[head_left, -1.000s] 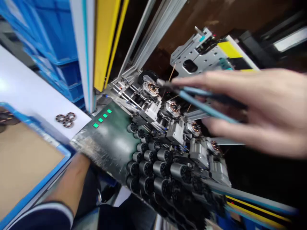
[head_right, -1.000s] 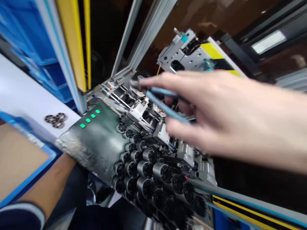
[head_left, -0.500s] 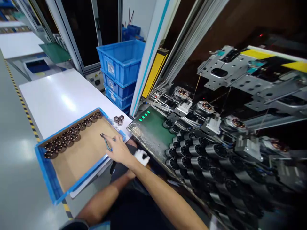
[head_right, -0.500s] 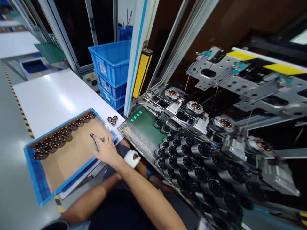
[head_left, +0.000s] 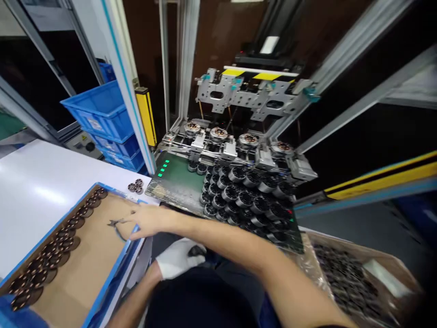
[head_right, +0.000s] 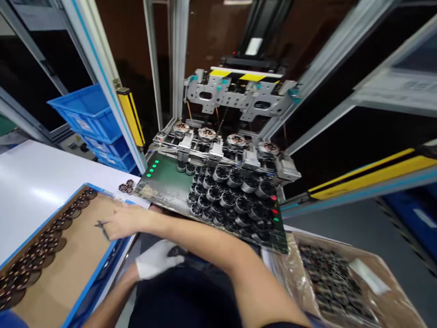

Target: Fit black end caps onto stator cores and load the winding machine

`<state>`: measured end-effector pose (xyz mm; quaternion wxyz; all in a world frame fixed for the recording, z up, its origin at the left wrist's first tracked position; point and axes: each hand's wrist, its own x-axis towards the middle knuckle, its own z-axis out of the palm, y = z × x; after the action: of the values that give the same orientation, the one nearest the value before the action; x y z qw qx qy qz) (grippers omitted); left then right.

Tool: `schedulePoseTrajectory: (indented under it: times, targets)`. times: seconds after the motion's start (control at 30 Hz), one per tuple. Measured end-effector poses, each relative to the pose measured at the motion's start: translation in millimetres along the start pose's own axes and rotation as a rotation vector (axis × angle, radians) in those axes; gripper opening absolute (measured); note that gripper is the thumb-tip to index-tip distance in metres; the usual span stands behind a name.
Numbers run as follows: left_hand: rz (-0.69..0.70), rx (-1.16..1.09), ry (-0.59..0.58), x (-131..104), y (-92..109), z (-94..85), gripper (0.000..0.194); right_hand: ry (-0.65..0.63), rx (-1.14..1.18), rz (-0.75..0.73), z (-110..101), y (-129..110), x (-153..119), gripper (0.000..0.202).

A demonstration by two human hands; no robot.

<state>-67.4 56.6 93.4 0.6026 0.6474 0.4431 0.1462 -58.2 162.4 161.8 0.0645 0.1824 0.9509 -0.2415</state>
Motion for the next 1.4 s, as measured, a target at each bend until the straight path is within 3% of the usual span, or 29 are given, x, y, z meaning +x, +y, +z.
schedulePoseTrajectory:
  times: [0.1,0.2,0.27,0.33,0.4,0.53,0.63,0.77,0.93,1.07,1.2,1.27,1.4]
  targets:
    - [0.115,0.02,0.119,-0.1,31.7,-43.4,0.02,0.08,-0.012,0.037,-86.9,49.9,-72.7,0.053]
    - [0.294,0.165,0.453,15.1,82.9,-117.5,0.025,0.249,-0.11,0.289,-166.2,117.5,-139.0,0.041]
    - [0.324,0.394,0.652,46.3,120.0,-171.3,0.037,0.335,-0.183,0.485,-202.7,167.1,-170.0,0.033]
    - [0.204,0.774,0.702,93.9,151.2,-220.6,0.046,0.347,-0.234,0.651,-223.1,215.5,-188.0,0.029]
    - [0.128,0.918,0.681,149.5,171.5,-261.4,0.047,0.328,-0.264,0.766,-230.0,258.6,-194.3,0.031]
    - [0.033,1.153,0.592,246.6,179.6,-312.0,0.054,0.261,-0.278,0.871,-223.7,320.6,-186.9,0.041]
    - [0.05,1.265,0.501,291.0,171.6,-325.5,0.051,0.211,-0.286,0.9,-216.3,346.5,-177.5,0.036]
    - [0.121,1.328,0.403,319.3,162.6,-327.4,0.041,0.189,-0.304,0.908,-214.4,358.1,-170.2,0.031]
    - [0.182,1.35,0.401,319.1,162.6,-336.7,0.031,0.214,-0.308,0.86,-240.4,341.2,-172.3,0.023]
    - [0.131,1.342,0.472,303.8,166.3,-357.7,0.044,0.246,-0.251,0.831,-265.7,324.3,-167.1,0.034]
    - [0.006,1.369,0.392,308.3,170.1,-364.5,0.063,-0.012,-0.053,0.919,-260.3,327.3,-139.0,0.038]
    - [-0.057,1.39,0.324,321.2,171.4,-360.0,0.065,-0.151,0.023,0.986,-250.6,336.8,-121.1,0.03]
    - [-0.178,1.404,0.244,347.0,173.4,-347.5,0.091,-0.291,0.083,1.078,-238.7,355.6,-94.7,0.025]
